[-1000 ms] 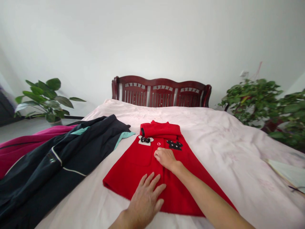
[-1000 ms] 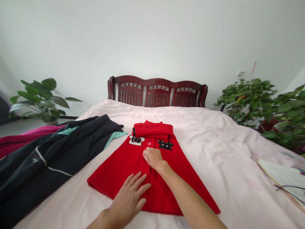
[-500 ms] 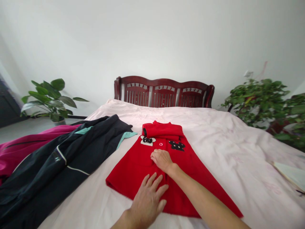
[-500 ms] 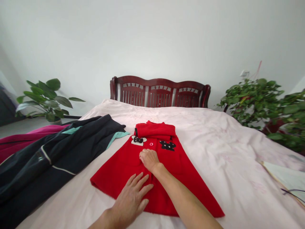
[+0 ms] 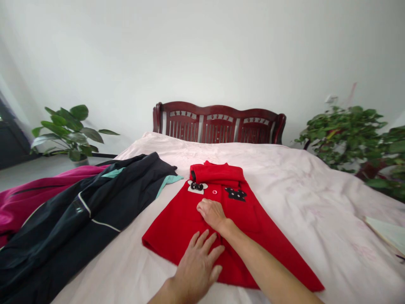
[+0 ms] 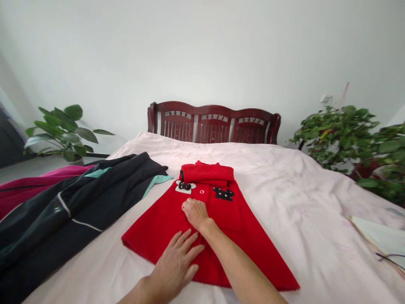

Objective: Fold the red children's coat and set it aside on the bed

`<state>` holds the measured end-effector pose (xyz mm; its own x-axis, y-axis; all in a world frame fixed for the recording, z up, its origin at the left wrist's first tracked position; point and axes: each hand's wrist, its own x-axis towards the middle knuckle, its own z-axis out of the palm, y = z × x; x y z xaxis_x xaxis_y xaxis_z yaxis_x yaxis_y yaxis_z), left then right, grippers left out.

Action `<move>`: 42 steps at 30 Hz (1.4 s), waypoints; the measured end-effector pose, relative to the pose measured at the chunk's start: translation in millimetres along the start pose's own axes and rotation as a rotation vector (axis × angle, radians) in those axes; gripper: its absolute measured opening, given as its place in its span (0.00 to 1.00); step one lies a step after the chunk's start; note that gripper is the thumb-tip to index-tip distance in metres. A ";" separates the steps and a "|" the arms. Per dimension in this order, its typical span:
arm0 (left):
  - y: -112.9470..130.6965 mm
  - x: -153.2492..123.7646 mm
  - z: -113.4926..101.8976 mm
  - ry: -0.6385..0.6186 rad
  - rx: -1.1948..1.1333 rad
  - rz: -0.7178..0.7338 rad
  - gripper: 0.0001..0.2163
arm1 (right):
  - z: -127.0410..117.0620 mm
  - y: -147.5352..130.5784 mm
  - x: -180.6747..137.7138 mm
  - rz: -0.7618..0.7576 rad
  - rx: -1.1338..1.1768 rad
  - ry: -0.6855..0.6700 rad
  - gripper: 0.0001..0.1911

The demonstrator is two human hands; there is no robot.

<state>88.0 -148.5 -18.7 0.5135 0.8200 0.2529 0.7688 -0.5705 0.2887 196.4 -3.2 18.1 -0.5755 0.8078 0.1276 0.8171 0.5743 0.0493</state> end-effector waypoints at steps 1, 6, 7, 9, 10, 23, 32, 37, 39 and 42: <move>0.2 0.0 -0.4 -0.001 -0.001 0.000 0.21 | 0.3 -2.3 0.0 -0.021 0.003 -0.010 0.11; 0.4 -0.3 -0.3 0.003 0.013 -0.004 0.21 | -0.2 -9.5 7.7 -0.072 -0.007 -0.034 0.11; 0.5 -0.3 -0.3 0.006 0.016 -0.005 0.21 | -0.9 -9.7 9.9 -0.065 -0.009 -0.031 0.11; 0.7 -0.1 -0.5 0.007 0.020 -0.006 0.22 | -2.2 -9.5 13.4 -0.028 -0.010 -0.014 0.11; 0.8 0.1 -0.6 0.006 0.021 -0.006 0.22 | -2.7 -9.4 14.5 -0.003 -0.008 0.000 0.12; 1.5 -0.1 -1.2 0.031 0.044 0.017 0.21 | 2.7 -33.1 19.6 -0.167 0.042 -0.041 0.11; 1.2 0.7 -1.9 0.024 0.033 0.031 0.23 | 5.4 -29.2 28.1 0.078 0.064 0.027 0.16; 3.5 1.4 -4.3 0.030 0.020 0.008 0.20 | 4.7 -43.7 33.0 -0.022 0.113 0.043 0.15; 4.8 1.8 -5.7 0.026 0.007 0.006 0.21 | 5.2 -52.5 37.4 -0.066 0.121 0.040 0.16; 5.4 2.2 -5.2 0.040 -0.022 0.015 0.24 | 7.3 -62.8 45.4 -0.107 0.114 0.025 0.14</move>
<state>91.3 -149.9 -11.9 0.5091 0.8091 0.2937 0.7525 -0.5840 0.3045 118.7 -1.6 13.5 -0.6566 0.7387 0.1525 0.7416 0.6691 -0.0482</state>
